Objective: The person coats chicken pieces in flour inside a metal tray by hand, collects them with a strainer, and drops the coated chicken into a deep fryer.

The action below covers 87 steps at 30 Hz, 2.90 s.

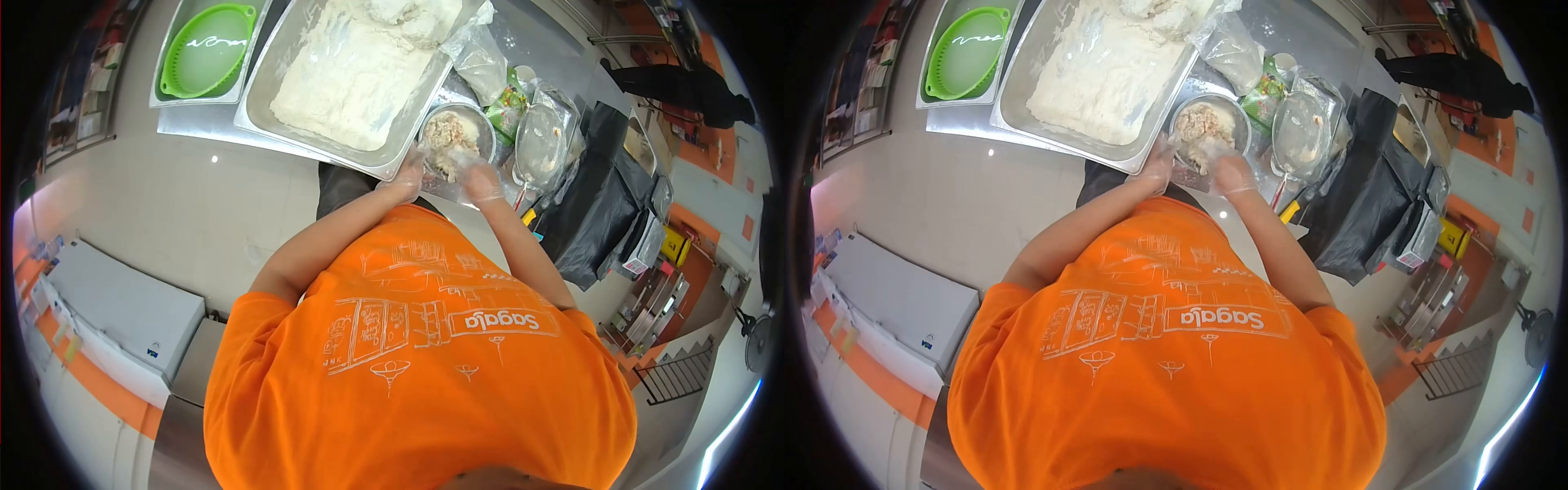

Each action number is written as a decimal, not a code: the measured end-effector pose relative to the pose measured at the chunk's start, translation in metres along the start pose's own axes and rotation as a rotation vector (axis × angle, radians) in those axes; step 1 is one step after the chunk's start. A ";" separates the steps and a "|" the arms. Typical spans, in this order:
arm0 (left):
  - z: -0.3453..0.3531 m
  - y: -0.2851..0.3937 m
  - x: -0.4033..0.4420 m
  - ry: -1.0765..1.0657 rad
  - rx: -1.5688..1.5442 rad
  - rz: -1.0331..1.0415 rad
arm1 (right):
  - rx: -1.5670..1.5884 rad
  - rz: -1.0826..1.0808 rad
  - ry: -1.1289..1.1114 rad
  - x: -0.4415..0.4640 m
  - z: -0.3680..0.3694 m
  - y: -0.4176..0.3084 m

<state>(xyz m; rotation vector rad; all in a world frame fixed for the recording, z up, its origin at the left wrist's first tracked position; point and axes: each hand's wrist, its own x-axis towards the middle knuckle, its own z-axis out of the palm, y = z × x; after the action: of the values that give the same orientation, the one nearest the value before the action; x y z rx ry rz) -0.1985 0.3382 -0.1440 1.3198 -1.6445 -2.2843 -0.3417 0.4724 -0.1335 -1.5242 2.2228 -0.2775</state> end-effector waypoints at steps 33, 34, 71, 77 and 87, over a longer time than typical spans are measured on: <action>0.008 -0.037 0.020 -0.076 -0.310 -0.006 | 0.009 0.238 -0.092 0.034 -0.058 -0.017; 0.009 -0.045 0.023 -0.095 -0.327 -0.008 | 0.048 0.226 -0.083 0.032 -0.074 -0.020; 0.013 -0.023 0.018 -0.080 -0.268 -0.014 | -0.160 0.423 -0.142 0.024 -0.040 -0.002; 0.017 -0.031 0.026 -0.028 -0.240 -0.069 | -0.169 0.368 -0.069 0.022 -0.031 -0.017; 0.013 0.006 0.011 0.057 -0.263 -0.032 | -0.029 0.235 0.077 0.014 -0.056 0.001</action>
<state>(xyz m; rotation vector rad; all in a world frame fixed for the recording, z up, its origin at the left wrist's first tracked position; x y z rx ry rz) -0.2168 0.3404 -0.1445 1.3430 -1.2617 -2.3559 -0.3720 0.4556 -0.0869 -1.2692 2.4482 -0.2353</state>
